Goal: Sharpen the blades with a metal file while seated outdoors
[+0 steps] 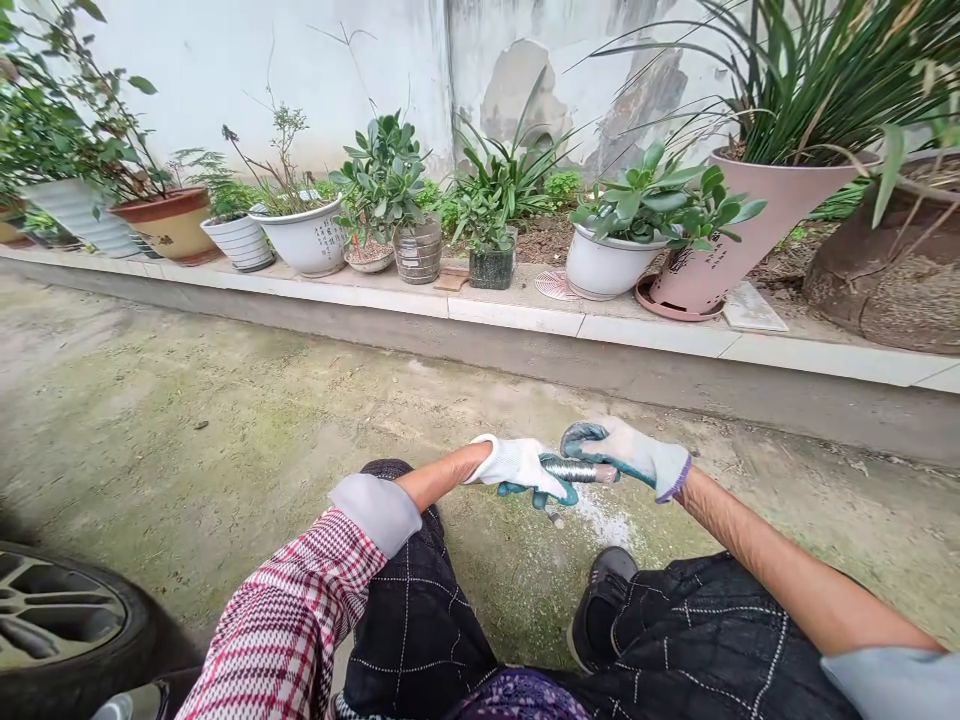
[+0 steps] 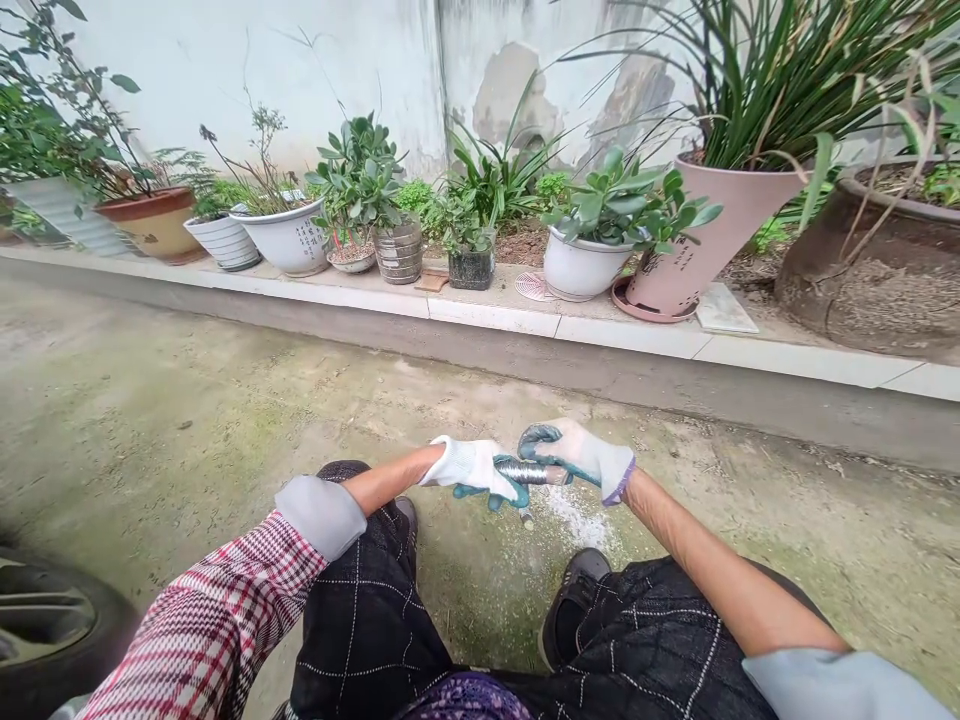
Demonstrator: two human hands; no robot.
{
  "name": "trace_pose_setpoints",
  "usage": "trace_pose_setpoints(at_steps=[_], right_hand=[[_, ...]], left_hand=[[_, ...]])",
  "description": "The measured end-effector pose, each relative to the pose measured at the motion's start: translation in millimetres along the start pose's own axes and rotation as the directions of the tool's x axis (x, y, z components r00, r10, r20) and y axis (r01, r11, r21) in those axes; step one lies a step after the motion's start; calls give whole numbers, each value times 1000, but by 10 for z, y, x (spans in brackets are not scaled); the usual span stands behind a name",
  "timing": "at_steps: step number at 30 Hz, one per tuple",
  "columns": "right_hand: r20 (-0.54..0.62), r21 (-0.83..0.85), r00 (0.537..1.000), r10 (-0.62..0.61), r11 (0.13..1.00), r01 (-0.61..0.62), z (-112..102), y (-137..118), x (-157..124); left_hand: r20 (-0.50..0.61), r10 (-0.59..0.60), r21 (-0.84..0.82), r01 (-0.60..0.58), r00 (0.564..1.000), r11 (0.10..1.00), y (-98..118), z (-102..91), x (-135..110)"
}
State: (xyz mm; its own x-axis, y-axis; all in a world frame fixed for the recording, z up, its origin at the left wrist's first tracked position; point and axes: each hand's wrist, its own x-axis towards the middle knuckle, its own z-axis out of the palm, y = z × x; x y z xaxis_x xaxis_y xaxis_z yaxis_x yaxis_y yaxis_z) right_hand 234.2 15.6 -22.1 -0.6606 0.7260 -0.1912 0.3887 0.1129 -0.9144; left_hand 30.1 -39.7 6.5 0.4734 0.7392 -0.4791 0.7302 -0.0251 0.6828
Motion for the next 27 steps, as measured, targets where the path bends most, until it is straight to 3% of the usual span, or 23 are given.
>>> trace_pose_setpoints(at_steps=[3,4,6,8,11,13,16,18,20,22,24,27], right_hand=[[1,87,999,50,995,-50,-18,-81,-43],[-6,116,997,75,990,-74,-18,-102,-55],[-41,144,993,112,984,-105,1,-121,-63],[-87,122,988,126,986,-115,51,-116,-51],[-108,6,984,144,990,-144,174,-102,-21],[-78,-160,992,98,981,-110,266,-105,-4],[-33,-520,999,6,854,-22,357,-115,19],[-45,-694,998,37,718,-58,348,-98,37],[-87,-758,992,90,640,-125,276,-51,53],[-109,-755,988,107,637,-152,166,19,63],[-105,-706,991,88,695,-137,53,87,62],[-105,-519,995,-5,853,-51,-53,137,43]], left_hand=[[124,96,-198,-71,988,978,6,-73,-3],[106,138,-273,-105,985,956,4,-116,-9],[-13,175,-363,-168,984,917,-4,-230,-17],[-156,124,-361,-173,980,916,-28,-369,-1],[-302,7,-176,-63,953,982,-124,-552,91],[-349,-3,145,57,937,988,-214,-596,184],[-303,36,621,168,952,766,-317,-477,325],[-166,40,762,102,985,640,-331,-306,395],[-5,61,804,-32,998,593,-302,-131,431],[77,114,795,-130,991,593,-248,-12,427],[70,173,743,-167,982,648,-194,23,389],[-12,268,573,-213,963,791,-144,-33,304]])
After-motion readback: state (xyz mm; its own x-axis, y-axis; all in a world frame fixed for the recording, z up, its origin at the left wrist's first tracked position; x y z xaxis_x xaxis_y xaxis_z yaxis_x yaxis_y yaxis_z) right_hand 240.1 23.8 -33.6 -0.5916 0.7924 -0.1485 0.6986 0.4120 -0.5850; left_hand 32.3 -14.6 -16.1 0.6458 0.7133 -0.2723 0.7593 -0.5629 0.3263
